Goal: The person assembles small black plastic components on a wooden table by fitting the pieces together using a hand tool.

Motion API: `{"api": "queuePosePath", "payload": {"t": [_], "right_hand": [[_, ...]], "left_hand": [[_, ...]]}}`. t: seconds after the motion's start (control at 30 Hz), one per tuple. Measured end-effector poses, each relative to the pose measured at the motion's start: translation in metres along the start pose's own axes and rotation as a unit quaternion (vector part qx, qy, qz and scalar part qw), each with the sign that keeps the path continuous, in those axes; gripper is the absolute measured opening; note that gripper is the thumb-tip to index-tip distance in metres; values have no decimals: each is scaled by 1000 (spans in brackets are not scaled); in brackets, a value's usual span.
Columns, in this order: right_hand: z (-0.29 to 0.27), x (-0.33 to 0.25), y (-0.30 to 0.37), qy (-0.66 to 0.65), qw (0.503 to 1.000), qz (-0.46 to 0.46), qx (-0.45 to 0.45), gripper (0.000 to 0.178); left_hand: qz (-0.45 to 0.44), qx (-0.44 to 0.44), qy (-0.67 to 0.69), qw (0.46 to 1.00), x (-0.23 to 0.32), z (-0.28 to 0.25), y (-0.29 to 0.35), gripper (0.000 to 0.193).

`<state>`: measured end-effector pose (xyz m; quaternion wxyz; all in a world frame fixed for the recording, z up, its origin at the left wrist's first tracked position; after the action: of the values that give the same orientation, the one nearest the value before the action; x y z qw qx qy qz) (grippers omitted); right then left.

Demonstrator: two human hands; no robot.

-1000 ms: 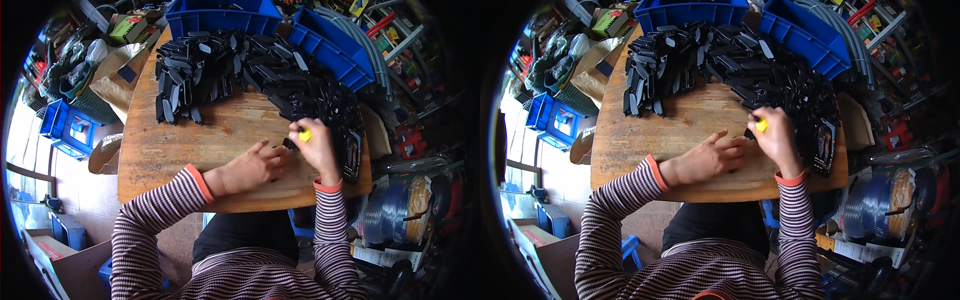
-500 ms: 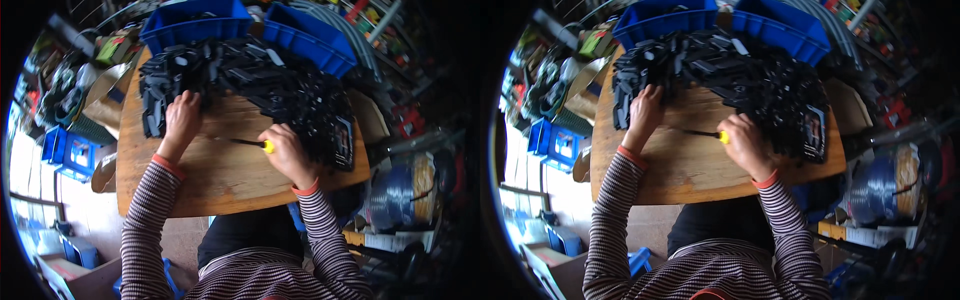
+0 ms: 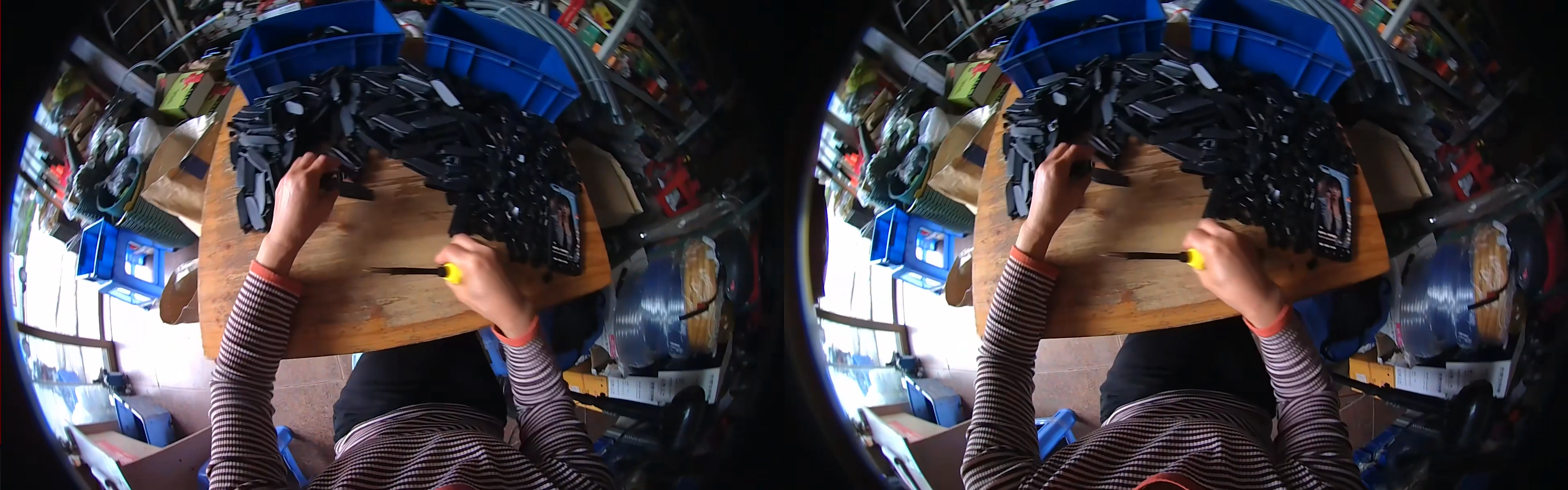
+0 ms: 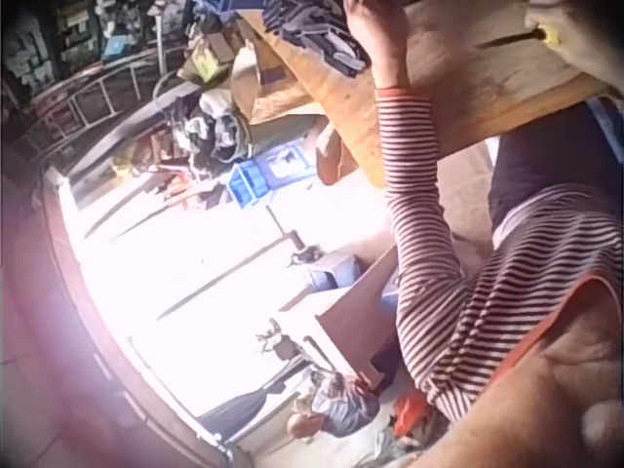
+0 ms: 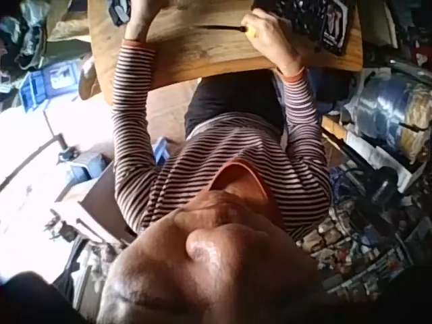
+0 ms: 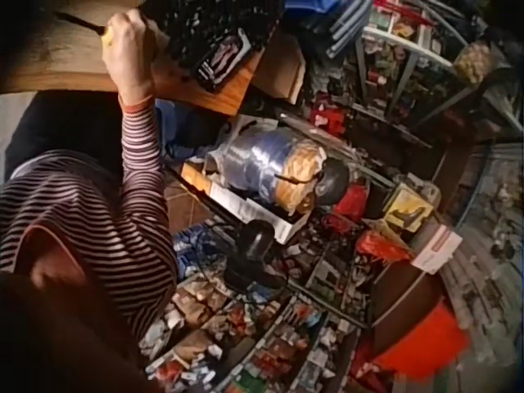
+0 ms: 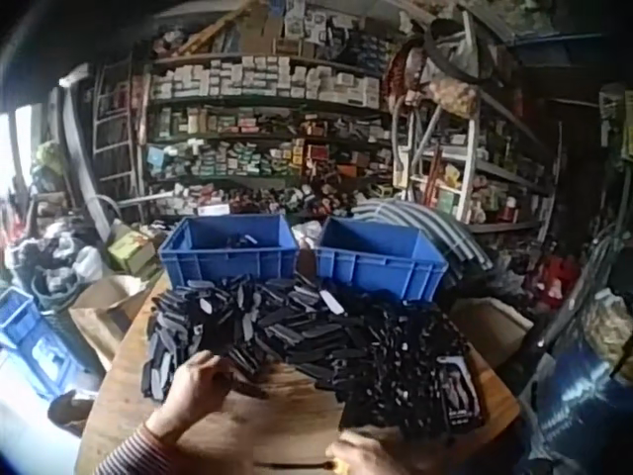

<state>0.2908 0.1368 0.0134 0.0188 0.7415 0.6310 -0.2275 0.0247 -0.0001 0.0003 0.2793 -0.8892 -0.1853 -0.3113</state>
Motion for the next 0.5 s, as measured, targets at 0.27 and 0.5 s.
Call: {"api": "queuePosePath", "payload": {"t": [0.27,0.5], "right_hand": [[6,1,-5,20,999,24,-24,20],[-5,2,-1,5,999,34,-7,18]], "left_hand": [[108,-2,-104,989,-2,9,7,34],[49,-61,81,994,40,26,23,25]]}}
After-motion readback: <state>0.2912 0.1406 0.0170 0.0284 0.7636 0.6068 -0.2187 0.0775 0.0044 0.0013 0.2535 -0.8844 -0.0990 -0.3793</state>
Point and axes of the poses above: each hand's wrist, its own y-axis away from the middle knuckle, its own z-axis out of the palm, x = y × z, the point moved 1 cm from there along -y, towards the middle knuckle, and after that the axes turned 13 degrees about y, right-handed, at the moved point
